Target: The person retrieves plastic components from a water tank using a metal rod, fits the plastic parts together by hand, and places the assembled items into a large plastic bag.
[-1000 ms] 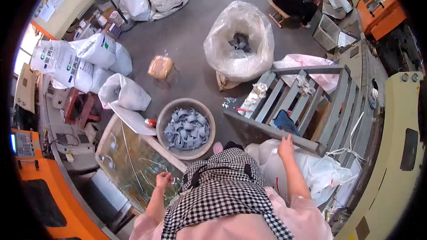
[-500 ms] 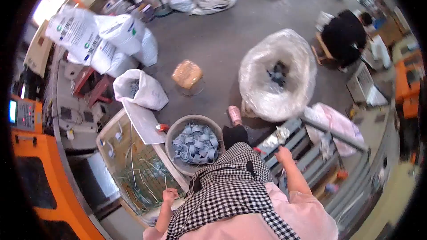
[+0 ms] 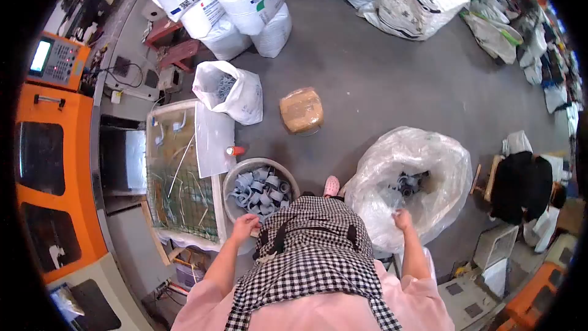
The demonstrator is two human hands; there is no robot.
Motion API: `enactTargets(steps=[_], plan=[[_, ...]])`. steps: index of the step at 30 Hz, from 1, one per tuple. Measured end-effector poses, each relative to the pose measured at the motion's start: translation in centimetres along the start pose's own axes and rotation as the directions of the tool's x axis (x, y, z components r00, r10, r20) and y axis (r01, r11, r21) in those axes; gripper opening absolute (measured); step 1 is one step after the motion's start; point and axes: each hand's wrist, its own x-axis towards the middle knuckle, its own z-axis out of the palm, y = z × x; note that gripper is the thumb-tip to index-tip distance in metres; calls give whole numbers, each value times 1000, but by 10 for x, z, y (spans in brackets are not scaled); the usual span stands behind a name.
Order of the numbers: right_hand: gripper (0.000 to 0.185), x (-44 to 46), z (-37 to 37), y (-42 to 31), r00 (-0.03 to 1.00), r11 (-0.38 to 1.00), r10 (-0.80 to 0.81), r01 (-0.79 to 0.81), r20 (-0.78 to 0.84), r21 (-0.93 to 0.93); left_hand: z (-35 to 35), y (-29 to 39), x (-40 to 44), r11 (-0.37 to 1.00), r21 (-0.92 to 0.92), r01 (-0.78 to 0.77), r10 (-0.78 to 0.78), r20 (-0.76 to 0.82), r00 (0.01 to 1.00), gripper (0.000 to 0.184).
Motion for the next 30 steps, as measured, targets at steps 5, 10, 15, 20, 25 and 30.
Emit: enactTargets(steps=[5,10,15,20,25,30], plan=[[36,112,-102,-120,961,976,-198,176,-192,-125,-19,-20,20,996,32,89,-87,-54,995,22],[39,176,-133,-239,949,952,-305,306,-82,-2,-42,-47,39,958,-160,237,-272,-251,929,15],[43,232,-139,-297,919,880,-392,385,31,-279,-47,-1,89,917,-318,241,-351,-355,866,17],[47,309,-184,-323,966,911,-252,258,60,-323,-33,85,138,931,-334,147,-277,-386,880,17],[47,422,-244,-356,969,856,-245,237,42,-460,15,157,201,890,-453,51,-288,-471,834,15],[44,577,-312,-400,910,718,-262,407,322,-565,117,250,237,805,-583,114,-470,-508,722,16]])
